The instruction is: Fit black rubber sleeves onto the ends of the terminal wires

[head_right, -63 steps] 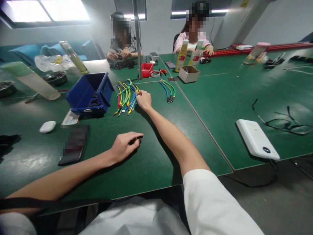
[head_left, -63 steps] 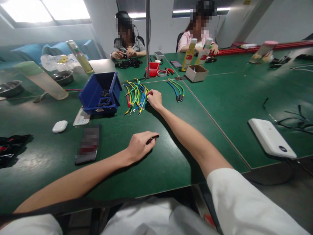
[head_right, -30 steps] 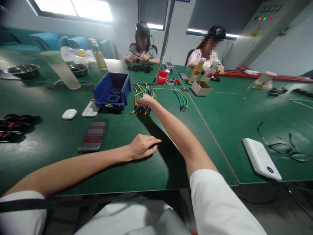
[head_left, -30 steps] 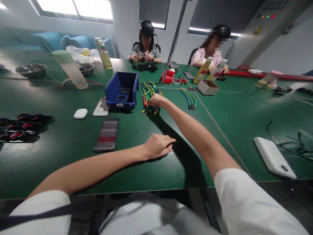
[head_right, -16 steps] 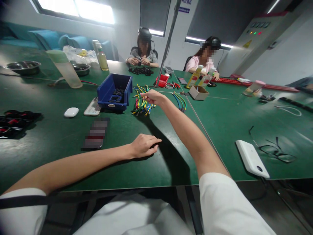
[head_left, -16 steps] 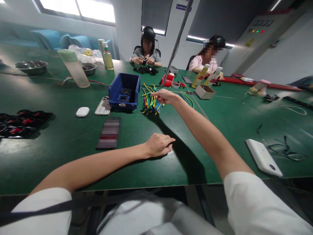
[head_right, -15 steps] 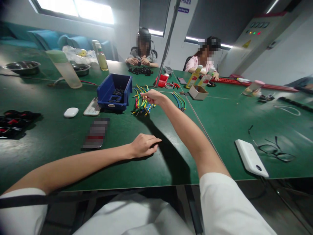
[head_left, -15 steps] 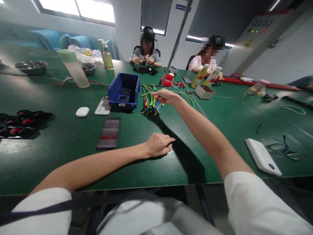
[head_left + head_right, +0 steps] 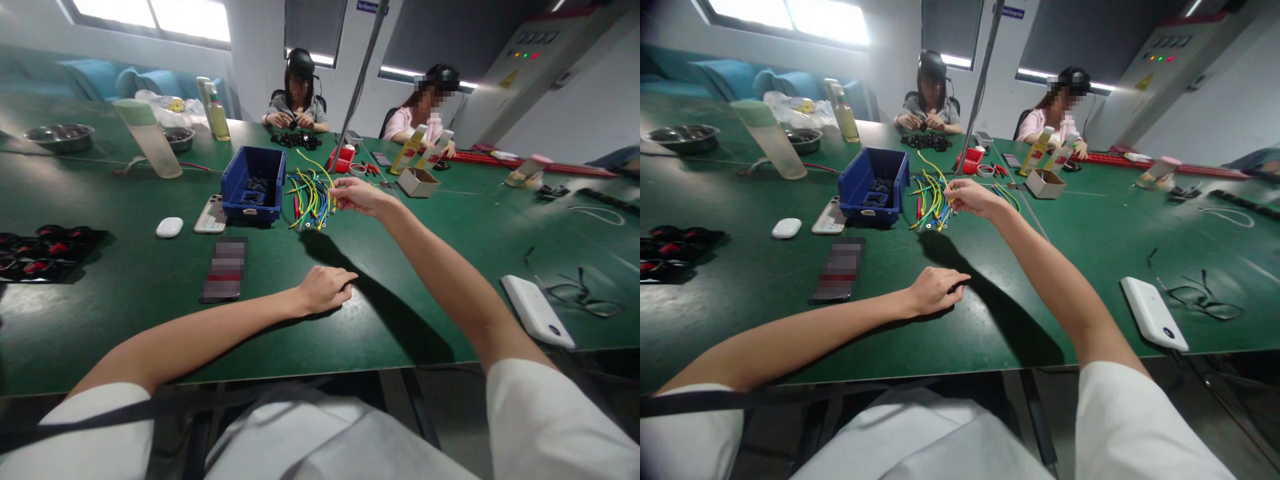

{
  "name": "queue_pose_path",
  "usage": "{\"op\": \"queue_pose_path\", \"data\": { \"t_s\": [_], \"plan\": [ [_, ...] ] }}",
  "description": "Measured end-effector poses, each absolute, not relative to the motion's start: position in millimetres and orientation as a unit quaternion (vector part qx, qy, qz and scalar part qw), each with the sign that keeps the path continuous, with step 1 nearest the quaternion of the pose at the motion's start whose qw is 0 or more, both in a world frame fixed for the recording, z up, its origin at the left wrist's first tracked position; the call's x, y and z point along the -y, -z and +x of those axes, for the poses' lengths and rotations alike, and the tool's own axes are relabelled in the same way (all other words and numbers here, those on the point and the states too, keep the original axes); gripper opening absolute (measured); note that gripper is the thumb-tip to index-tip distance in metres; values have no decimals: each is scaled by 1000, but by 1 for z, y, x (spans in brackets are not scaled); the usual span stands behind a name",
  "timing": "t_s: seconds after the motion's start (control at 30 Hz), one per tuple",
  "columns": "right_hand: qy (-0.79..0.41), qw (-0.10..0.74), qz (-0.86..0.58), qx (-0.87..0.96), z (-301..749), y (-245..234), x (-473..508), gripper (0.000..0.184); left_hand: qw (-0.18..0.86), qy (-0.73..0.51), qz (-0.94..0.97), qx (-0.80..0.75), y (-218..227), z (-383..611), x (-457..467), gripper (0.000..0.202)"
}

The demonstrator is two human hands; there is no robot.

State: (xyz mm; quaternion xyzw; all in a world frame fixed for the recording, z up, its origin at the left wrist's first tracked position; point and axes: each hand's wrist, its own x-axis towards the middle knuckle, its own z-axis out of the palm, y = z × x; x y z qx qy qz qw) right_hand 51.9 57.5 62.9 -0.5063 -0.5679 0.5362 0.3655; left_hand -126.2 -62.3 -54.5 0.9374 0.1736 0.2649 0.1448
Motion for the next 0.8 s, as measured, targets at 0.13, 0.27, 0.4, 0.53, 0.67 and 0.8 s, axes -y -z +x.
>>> {"op": "queue_pose_path", "data": {
  "t_s": [0.13,0.27,0.4,0.53,0.67,0.8],
  "plan": [
    [-488,385,-516,589,61,-51,-44,19,172,-259,927,-212,53,-126,60,30],
    [-452,427,-521,585,69,-34,-32,23,204,-282,902,-256,54,-124,57,27],
    [-439,472,-508,572,75,-19,-15,32,216,-333,869,-297,54,-123,50,24],
    [-431,504,-506,552,75,-7,4,36,208,-378,848,-307,55,-129,37,21],
    [-443,541,-498,514,72,8,21,36,207,-388,836,-328,55,-133,29,20],
    [-465,572,-478,478,67,22,37,36,200,-382,839,-333,54,-134,34,20]
  ]
}}
